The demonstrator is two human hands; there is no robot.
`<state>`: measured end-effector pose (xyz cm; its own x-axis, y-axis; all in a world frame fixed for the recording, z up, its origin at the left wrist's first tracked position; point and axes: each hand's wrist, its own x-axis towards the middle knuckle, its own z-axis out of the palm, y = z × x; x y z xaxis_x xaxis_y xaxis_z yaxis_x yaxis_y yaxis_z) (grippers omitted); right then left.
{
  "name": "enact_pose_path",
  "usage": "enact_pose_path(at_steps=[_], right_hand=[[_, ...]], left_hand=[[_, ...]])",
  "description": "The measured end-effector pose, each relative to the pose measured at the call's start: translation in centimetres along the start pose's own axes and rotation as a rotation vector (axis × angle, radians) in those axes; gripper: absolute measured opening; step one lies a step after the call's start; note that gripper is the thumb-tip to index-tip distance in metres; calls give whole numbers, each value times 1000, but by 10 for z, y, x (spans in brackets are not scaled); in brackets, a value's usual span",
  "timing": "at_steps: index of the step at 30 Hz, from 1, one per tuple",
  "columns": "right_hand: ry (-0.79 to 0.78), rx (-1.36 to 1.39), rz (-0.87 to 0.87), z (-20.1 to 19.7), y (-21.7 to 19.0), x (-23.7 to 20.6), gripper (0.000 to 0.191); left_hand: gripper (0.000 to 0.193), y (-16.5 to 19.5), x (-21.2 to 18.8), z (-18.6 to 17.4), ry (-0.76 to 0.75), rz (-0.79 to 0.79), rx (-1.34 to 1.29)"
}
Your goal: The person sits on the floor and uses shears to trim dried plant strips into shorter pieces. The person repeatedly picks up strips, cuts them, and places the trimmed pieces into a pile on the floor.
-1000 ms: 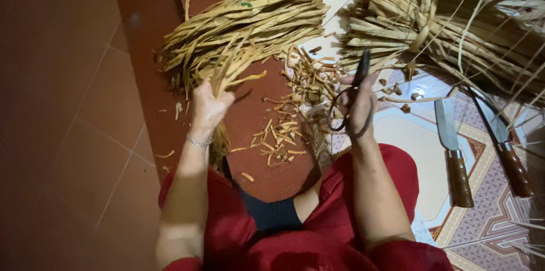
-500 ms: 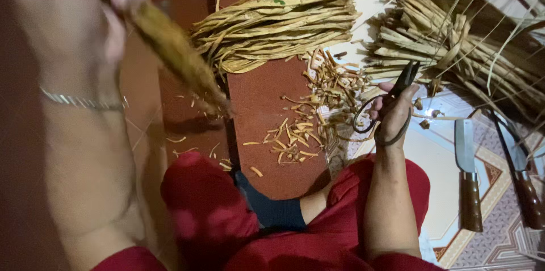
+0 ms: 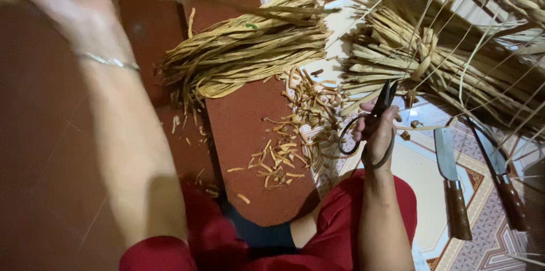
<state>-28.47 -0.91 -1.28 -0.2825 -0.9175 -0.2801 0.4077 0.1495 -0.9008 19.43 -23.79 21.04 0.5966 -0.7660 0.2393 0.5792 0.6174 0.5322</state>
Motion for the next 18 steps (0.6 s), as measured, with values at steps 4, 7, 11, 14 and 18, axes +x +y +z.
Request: enact_pose_path(at_steps=[4,7,11,14,18], right_hand=[[11,-11,27,0,4,3,77],[15,-28,32,3,5,5,76],[16,-62,26,10,3,4,77],[27,-51,14,10,-1,1,77],[100,-37,-44,-8,-7,-2,75]], left_hand=[[38,-53,-22,-108,349,-67,24],[33,-69,-27,-161,540,-41,100],[33,-65,-9,-181,499,-102,226],[49,-56,-9,-188,292,-330,757],[72,-27,-37,-190,-140,-492,1859]])
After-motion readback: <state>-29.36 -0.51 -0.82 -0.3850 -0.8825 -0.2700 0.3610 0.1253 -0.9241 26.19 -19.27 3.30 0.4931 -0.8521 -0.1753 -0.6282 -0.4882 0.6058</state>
